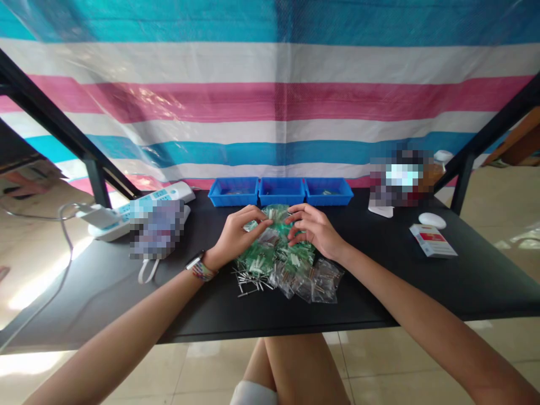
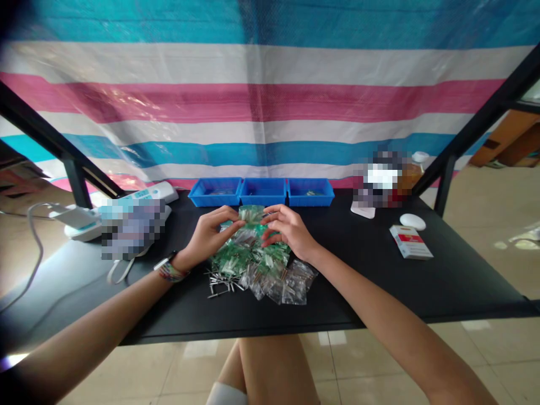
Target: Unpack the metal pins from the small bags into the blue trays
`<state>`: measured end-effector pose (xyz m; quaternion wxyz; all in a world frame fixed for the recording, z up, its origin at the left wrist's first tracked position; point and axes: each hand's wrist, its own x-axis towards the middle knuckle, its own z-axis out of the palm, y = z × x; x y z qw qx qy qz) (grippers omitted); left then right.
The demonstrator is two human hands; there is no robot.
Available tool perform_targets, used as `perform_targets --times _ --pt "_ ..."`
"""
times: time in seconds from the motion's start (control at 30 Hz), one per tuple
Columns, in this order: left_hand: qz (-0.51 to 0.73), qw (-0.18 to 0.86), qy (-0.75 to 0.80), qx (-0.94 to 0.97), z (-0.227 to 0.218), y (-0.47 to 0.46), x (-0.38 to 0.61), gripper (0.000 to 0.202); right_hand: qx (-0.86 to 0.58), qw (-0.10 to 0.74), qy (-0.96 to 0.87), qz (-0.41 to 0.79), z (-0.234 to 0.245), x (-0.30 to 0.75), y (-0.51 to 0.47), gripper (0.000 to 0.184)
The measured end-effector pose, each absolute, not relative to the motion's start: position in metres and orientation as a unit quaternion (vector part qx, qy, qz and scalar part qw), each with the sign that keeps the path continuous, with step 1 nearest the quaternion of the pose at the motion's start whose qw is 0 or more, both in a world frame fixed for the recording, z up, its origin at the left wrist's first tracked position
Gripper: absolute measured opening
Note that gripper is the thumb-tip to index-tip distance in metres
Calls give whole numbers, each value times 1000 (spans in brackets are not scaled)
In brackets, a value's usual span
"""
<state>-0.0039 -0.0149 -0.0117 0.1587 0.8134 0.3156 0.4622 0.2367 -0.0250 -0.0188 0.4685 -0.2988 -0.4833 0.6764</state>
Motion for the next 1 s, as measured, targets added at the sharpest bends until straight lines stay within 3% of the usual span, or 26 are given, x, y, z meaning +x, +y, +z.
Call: perform_targets --times 0.17,0.37,0.6,0.67,0.77,0.83,0.93,1.0 --pt "451 231 323 799 -10 -15 -1 31 -340 477 -536 608 -16 237 -24 35" --pt "428 231 319 814 -13 -12 -5 27 -326 439 -534 644 -9 245 -20 35" --pt "328 113 400 848 -17 -3 -16 31 -347 619 -382 592 -4 280 15 28" --pt "294 105 402 861 -20 0 -16 34 -393 633 -355 565 -7 288 21 23" --pt "262 116 400 870 -24 2 -14 36 -497 577 -436 479 -16 291 21 17" --pt "252 118 396 875 -23 1 -12 35 -528 518 -568 361 -24 288 18 11" --pt "251 119 386 880 -21 1 -10 34 -475 413 -756 179 -34 281 16 12" --pt "252 120 379 882 -20 1 -10 33 -428 361 -820 119 -39 279 18 17"
